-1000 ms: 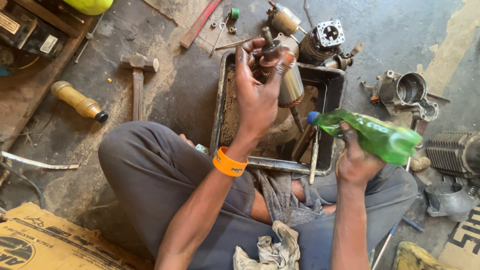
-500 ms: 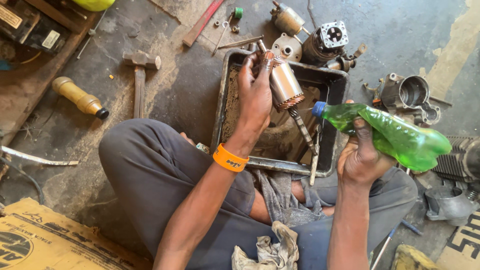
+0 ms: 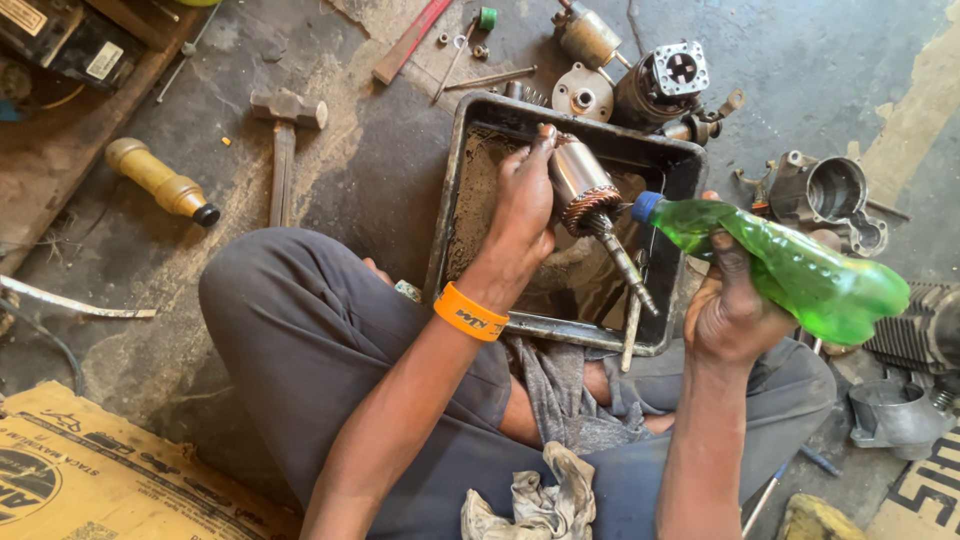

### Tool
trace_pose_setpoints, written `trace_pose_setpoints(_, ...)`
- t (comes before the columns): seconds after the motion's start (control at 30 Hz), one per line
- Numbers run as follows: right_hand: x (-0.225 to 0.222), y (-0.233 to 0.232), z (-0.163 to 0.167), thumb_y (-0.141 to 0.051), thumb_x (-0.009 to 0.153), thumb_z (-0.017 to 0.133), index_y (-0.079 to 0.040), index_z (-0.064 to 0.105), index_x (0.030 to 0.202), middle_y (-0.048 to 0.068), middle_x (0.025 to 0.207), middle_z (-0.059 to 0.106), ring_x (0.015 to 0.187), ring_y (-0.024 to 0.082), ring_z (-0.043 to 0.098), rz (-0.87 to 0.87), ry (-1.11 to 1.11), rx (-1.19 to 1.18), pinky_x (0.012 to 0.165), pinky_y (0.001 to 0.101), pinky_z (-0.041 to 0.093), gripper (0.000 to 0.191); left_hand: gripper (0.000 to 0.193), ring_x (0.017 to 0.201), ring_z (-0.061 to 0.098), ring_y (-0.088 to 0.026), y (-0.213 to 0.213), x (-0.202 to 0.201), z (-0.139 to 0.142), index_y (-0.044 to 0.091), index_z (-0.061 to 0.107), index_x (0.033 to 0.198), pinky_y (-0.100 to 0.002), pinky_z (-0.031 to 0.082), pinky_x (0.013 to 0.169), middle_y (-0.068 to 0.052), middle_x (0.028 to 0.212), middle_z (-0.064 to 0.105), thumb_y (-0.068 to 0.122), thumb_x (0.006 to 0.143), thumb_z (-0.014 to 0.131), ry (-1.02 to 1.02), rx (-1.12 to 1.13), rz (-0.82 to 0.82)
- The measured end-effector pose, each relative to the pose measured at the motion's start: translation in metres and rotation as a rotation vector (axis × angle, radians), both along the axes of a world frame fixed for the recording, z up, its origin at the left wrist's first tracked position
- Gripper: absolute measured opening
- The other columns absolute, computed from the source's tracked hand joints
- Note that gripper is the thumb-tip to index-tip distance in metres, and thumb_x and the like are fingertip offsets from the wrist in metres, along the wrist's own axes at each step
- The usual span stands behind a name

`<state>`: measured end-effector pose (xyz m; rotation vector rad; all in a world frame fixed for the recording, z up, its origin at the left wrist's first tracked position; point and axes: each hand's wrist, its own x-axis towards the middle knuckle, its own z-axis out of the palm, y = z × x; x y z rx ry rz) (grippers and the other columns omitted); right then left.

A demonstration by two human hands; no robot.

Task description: The person sits on the workshop floor with a black tray and pours liquid from a plastic bottle over a motor armature, rotating and turning it to rinse it. They then scrub the armature and other metal engine components in the tray, handling several parts one at a time.

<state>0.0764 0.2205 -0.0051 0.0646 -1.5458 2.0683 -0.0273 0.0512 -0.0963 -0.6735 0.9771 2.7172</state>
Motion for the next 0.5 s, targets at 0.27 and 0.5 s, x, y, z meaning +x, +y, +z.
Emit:
trace_pose_setpoints(0.27,0.004,0.007,-0.013,0.013,0.106,0.08,0.0,0.047,0.128,0.008,0.106,0.06,0.105,0.022,0.067,0.041,0.02,0.048,0.114,0.0511,0.051,0.041,0.038,0.068,0.07,-0.021,0.009,0.001,-0.01,-0.003,0.065,0.099,-0.037,0.061,0.058,-0.013,0.086,0.069,0.034,0.104,0.054,-0.194,0.089,-0.065)
trace_pose_setpoints(0.5,0.024,0.008,-0.029,0.005,0.095,0.08,-0.001,0.044,0.139,0.011,0.118,0.067,0.109,0.027,0.074,-0.078,-0.031,-0.022,0.11,0.0493,0.056,0.058,0.038,0.073,0.073,-0.025,0.016,0.003,-0.008,-0.003,0.063,0.103,-0.041,0.066,0.065,-0.015,0.091,0.071,0.033,0.106,0.051,-0.199,0.193,-0.039)
